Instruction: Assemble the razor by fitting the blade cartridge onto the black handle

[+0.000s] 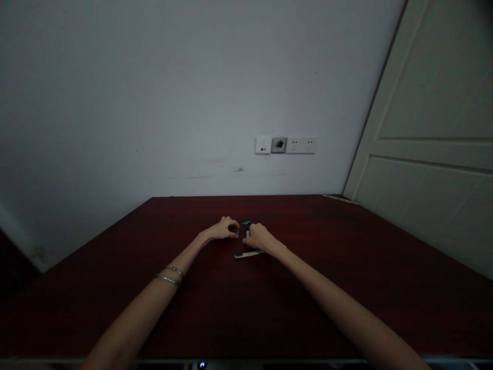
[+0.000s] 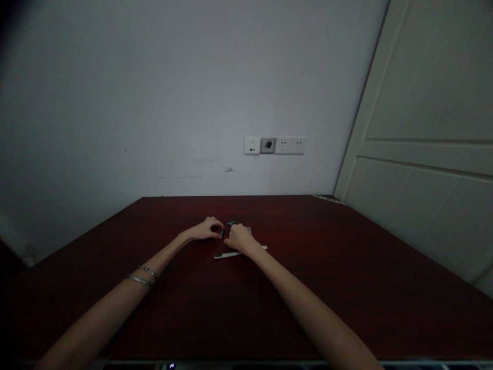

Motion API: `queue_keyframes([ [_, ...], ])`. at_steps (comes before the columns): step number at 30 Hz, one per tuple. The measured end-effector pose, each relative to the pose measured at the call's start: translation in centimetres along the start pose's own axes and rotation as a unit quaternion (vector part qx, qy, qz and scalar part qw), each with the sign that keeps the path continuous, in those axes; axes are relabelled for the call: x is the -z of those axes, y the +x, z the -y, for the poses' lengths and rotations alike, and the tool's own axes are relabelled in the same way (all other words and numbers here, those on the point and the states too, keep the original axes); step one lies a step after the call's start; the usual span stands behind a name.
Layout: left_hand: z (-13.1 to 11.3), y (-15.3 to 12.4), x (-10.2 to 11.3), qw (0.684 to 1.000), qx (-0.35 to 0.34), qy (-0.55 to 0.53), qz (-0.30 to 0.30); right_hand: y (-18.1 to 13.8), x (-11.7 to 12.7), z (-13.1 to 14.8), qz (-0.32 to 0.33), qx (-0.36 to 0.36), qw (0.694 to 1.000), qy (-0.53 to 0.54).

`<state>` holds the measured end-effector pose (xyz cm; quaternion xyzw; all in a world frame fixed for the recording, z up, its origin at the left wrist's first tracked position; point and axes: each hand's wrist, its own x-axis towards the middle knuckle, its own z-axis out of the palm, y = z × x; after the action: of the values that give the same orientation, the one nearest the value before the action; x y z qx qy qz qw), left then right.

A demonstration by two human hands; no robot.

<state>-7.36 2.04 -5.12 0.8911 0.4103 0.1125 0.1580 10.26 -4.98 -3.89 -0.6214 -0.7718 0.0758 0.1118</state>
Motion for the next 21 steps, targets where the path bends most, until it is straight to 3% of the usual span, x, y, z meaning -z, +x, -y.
queue_keyframes([
  [3, 0.0, -0.1, 0.0, 0.999, -0.016, -0.015, -0.043, -0.3, 0.1, 0.0, -0.01, 0.015, 1.0, 0.003],
  [7, -0.8, -0.3, 0.2, 0.993, -0.054, -0.025, -0.1, -0.2, 1.0, -1.0, -0.073, -0.004, 0.997, 0.031],
  [10, -2.2, -0.5, 0.3, 0.986, -0.083, -0.025, -0.142, 0.1, 2.0, -2.3, -0.092, -0.01, 0.987, 0.132],
  [12, -3.2, -0.6, 0.4, 0.983, -0.098, -0.016, -0.157, 0.4, 2.2, -3.1, -0.06, -0.004, 0.963, 0.264],
  [15, -4.6, -0.7, 0.4, 0.978, -0.11, 0.006, -0.175, 0.7, 1.9, -4.0, -0.002, 0.001, 0.895, 0.447],
  [17, -5.1, -0.6, 0.3, 0.975, -0.117, 0.022, -0.186, 0.8, 1.6, -4.3, 0.012, 0.011, 0.866, 0.5],
  [21, -5.5, -0.7, 0.1, 0.97, -0.133, 0.058, -0.197, 0.8, 1.2, -4.4, 0.013, 0.009, 0.859, 0.511],
])
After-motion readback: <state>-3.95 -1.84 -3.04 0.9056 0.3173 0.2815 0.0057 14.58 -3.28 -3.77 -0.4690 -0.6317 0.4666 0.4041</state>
